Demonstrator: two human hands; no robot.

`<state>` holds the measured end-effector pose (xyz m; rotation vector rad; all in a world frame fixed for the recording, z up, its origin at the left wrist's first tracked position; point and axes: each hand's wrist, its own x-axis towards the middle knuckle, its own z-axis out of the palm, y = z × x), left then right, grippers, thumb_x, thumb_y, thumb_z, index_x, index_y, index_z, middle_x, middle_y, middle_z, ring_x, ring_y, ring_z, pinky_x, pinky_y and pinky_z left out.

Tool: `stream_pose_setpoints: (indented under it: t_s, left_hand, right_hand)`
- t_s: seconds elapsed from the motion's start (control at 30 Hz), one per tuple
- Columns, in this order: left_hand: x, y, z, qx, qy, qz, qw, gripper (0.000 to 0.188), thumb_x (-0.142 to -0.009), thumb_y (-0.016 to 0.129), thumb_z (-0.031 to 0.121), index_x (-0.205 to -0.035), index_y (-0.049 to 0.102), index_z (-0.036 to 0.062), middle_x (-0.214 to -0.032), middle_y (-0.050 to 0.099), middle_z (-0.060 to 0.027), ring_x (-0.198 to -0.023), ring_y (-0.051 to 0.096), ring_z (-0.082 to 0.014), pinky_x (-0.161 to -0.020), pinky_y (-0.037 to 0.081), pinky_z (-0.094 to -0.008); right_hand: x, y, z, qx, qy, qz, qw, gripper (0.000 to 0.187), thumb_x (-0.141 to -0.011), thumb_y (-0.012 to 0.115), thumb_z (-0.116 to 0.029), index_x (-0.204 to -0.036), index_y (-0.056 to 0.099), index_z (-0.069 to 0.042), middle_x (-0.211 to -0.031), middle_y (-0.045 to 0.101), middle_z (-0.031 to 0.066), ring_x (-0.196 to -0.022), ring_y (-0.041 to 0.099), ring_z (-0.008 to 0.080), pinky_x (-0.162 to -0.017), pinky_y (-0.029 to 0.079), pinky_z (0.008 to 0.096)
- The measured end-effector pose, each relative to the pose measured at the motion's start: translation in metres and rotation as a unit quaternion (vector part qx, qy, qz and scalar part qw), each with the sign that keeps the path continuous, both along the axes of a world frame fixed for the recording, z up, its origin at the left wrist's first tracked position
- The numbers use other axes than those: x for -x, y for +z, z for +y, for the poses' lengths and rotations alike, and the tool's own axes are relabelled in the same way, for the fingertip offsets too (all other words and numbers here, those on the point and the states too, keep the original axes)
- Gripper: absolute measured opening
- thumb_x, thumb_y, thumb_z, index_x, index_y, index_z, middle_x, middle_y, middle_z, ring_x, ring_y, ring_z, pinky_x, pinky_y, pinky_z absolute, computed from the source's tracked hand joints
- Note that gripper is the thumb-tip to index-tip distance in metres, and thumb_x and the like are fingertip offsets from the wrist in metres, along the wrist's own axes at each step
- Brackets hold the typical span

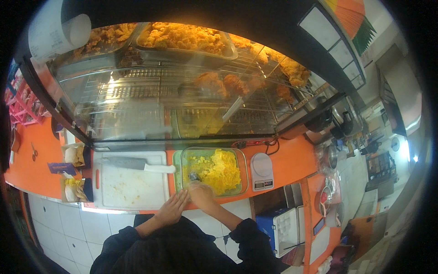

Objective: The person scoops rice and a yellow side dish into a small container, then moves to a heated display case to place fried chicken pieces into a branded box. The person adds a side of yellow food, closes the box, and places it into a plastic bag with a receipt and a small packet.

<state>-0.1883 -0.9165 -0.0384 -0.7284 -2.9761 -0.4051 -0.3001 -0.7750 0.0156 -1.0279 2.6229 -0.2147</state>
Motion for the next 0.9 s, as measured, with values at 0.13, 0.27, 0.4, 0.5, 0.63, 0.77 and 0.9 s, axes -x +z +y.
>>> stream_pose_setpoints:
  t_s: [0.13, 0.27, 0.4, 0.5, 0.63, 0.77, 0.9]
  left_hand:
    - [0.001, -0.008, 0.001, -0.013, -0.005, -0.023, 1.000, 0.062, -0.080, 0.044, 0.012, -0.137, 0.028, -0.0065, -0.144, 0.029, -0.0210, -0.135, 0.027, -0.0320, -0.111, 0.020, -0.0430]
    - [0.002, -0.008, 0.001, -0.044, 0.000, -0.007, 0.999, 0.063, -0.080, 0.044, 0.010, -0.138, 0.027, -0.0069, -0.145, 0.028, -0.0218, -0.135, 0.027, -0.0319, -0.111, 0.020, -0.0423]
    - [0.003, -0.001, -0.006, -0.048, -0.015, -0.011, 0.999, 0.061, -0.081, 0.043, 0.008, -0.138, 0.026, -0.0069, -0.145, 0.027, -0.0220, -0.136, 0.026, -0.0308, -0.111, 0.020, -0.0423]
    - [0.005, 0.009, -0.012, -0.045, -0.035, -0.003, 0.998, 0.060, -0.082, 0.043, 0.008, -0.138, 0.026, -0.0067, -0.146, 0.026, -0.0218, -0.136, 0.025, -0.0301, -0.111, 0.020, -0.0425]
    - [0.005, 0.016, -0.025, -0.060, -0.023, 0.001, 0.998, 0.059, -0.082, 0.043, 0.008, -0.137, 0.028, -0.0068, -0.146, 0.026, -0.0213, -0.137, 0.025, -0.0294, -0.110, 0.021, -0.0426]
    - [0.006, 0.018, -0.027, -0.070, -0.017, 0.008, 0.997, 0.058, -0.081, 0.043, 0.008, -0.136, 0.031, -0.0081, -0.145, 0.027, -0.0215, -0.137, 0.025, -0.0299, -0.110, 0.021, -0.0426]
    - [0.000, 0.001, -0.015, -0.080, 0.019, 0.009, 0.997, 0.058, -0.081, 0.044, 0.009, -0.134, 0.032, -0.0093, -0.144, 0.027, -0.0241, -0.136, 0.026, -0.0314, -0.111, 0.021, -0.0427]
  right_hand:
    - [-0.010, 0.010, -0.012, -0.002, -0.004, -0.037, 0.999, 0.022, -0.075, 0.058, -0.017, -0.092, 0.062, -0.003, -0.087, 0.062, 0.0154, -0.086, 0.062, 0.0327, -0.072, 0.048, 0.0427]
    - [-0.004, -0.020, 0.011, 0.058, -0.068, -0.086, 0.992, 0.026, -0.079, 0.056, -0.020, -0.093, 0.062, 0.001, -0.093, 0.061, 0.0210, -0.091, 0.060, 0.0345, -0.077, 0.048, 0.0428]
    - [0.017, -0.040, 0.039, 0.066, 0.146, 0.069, 0.985, 0.028, -0.083, 0.056, -0.019, -0.101, 0.060, 0.002, -0.099, 0.062, 0.0181, -0.092, 0.061, 0.0303, -0.078, 0.049, 0.0376]
    - [0.034, -0.071, 0.068, 0.321, -0.080, -0.337, 0.882, 0.033, -0.085, 0.058, -0.016, -0.112, 0.056, 0.002, -0.102, 0.061, 0.0108, -0.093, 0.060, 0.0229, -0.077, 0.049, 0.0308]
    - [0.048, -0.038, 0.064, 0.377, -0.313, -0.560, 0.668, 0.037, -0.086, 0.059, -0.014, -0.120, 0.052, 0.001, -0.101, 0.061, 0.0054, -0.090, 0.059, 0.0164, -0.076, 0.049, 0.0260]
    - [0.050, -0.013, 0.047, 0.256, -0.247, -0.323, 0.877, 0.029, -0.085, 0.060, -0.014, -0.112, 0.058, -0.004, -0.096, 0.063, 0.0059, -0.086, 0.061, 0.0172, -0.074, 0.050, 0.0300]
    - [0.018, -0.003, 0.006, -0.055, -0.038, 0.036, 0.997, 0.020, -0.080, 0.060, -0.013, -0.098, 0.063, -0.007, -0.094, 0.065, 0.0113, -0.086, 0.063, 0.0259, -0.072, 0.050, 0.0374]
